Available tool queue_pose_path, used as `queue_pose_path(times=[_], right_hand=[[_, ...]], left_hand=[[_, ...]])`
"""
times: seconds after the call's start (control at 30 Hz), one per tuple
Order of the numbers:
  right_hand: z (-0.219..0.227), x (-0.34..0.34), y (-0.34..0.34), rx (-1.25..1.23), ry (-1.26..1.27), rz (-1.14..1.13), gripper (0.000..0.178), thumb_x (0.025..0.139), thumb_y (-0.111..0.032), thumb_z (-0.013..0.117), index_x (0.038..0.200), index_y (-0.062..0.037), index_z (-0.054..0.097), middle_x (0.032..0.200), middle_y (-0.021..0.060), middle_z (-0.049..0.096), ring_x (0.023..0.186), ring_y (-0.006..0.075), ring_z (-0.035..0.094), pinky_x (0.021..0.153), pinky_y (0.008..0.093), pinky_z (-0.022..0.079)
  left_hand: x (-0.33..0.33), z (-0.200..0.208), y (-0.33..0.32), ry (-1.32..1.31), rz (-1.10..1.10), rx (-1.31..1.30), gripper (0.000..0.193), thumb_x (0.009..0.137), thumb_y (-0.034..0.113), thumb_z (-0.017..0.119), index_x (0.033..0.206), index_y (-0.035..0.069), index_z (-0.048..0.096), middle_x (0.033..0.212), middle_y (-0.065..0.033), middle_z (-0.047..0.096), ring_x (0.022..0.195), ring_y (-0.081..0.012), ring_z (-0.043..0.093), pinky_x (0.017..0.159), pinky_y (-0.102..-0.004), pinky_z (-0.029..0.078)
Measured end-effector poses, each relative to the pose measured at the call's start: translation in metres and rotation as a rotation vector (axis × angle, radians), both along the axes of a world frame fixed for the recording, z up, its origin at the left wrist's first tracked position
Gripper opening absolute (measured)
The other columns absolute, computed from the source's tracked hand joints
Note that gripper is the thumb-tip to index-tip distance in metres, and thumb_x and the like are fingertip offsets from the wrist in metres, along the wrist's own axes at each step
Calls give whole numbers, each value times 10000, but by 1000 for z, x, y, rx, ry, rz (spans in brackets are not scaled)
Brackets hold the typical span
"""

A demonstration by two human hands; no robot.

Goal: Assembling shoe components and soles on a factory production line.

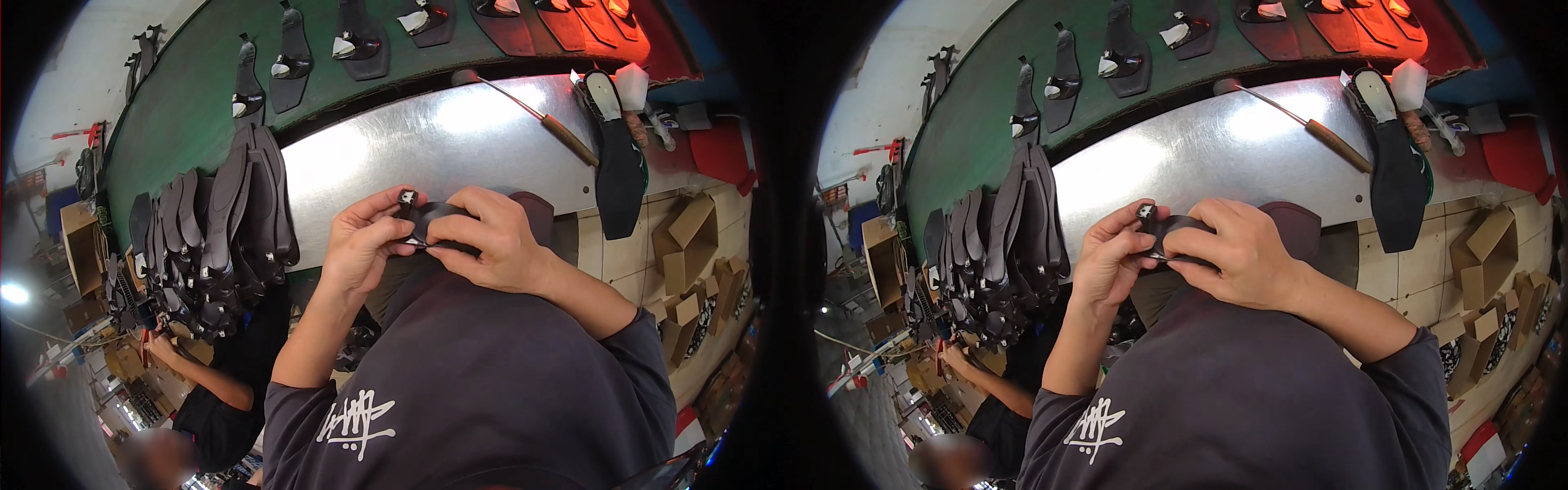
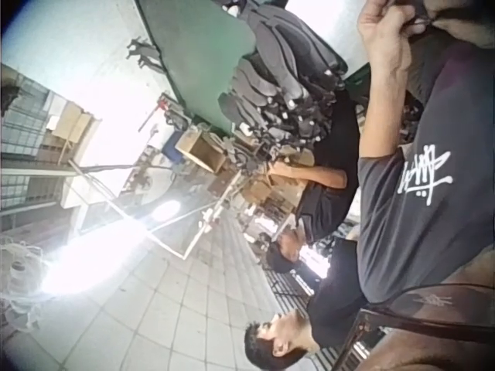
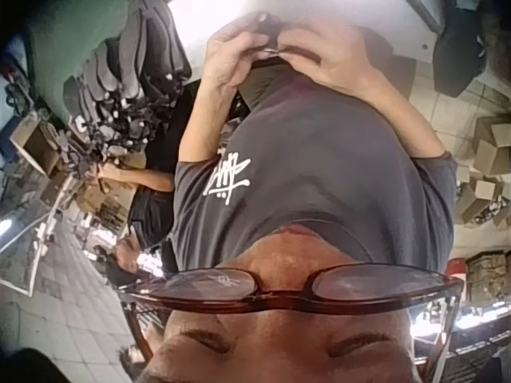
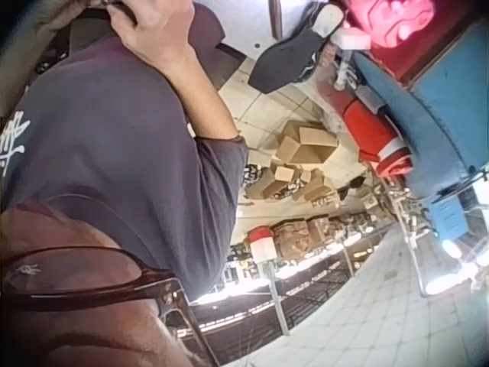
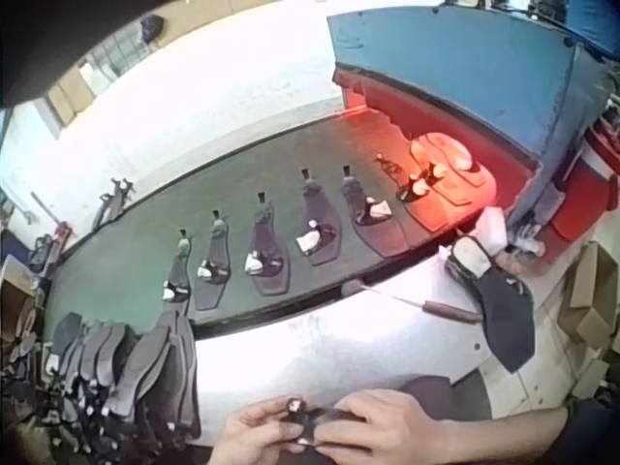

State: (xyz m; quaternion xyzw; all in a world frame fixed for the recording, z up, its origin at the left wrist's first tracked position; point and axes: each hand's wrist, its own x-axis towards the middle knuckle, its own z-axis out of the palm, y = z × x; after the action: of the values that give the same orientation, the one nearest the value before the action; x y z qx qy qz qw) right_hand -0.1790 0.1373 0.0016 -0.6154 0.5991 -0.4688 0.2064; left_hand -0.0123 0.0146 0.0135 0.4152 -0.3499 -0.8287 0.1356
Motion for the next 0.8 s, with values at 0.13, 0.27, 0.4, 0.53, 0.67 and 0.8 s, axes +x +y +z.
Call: queue_pose_path(times=[0.13,0.27,0.4,0.53,0.67,0.8], right_hand=[[4,-7,2,-76,44,51,261,654,-90,783,890,-98,673,836,95,579,701,247,585,595,332,464],[4,-8,-1,-44,26,-19,327,711,-55,744,1023,-55,643,941,119,630,744,278,613,630,357,483],[3,-11,1,26,27,0,249,742,-58,744,953,-37,612,835,113,640,699,294,609,615,368,477],[-1,-10,-1,31,54,-10,205,736,-87,762,862,-47,604,714,99,609,617,285,585,565,368,457],[-2,-6,-3,-5,85,-63,187,728,-98,770,797,-56,601,640,88,568,556,267,558,516,363,431],[-3,-4,1,21,71,-67,180,738,-102,762,773,-56,591,622,88,555,551,265,556,508,362,426]], left_hand=[[2,1,1,63,-60,80,421,837,-41,538,1258,-29,550,1232,-170,595,940,-157,657,659,-226,592],[0,3,4,157,-42,-3,435,919,92,448,1340,-14,469,1302,-166,546,963,-143,637,607,-229,553],[6,-6,5,18,-118,-52,416,936,142,421,1320,-12,470,1234,-141,588,929,-142,639,602,-242,531],[2,-5,5,51,-139,-44,355,940,130,401,1243,-16,516,1112,-117,630,918,-144,638,649,-261,546],[-5,-4,11,-16,-111,-124,324,948,128,383,1173,-16,566,1060,-116,642,900,-145,640,692,-278,559],[-6,-4,15,-76,-158,-163,341,919,113,382,1150,-70,555,1048,-151,647,881,-180,655,692,-294,582]])
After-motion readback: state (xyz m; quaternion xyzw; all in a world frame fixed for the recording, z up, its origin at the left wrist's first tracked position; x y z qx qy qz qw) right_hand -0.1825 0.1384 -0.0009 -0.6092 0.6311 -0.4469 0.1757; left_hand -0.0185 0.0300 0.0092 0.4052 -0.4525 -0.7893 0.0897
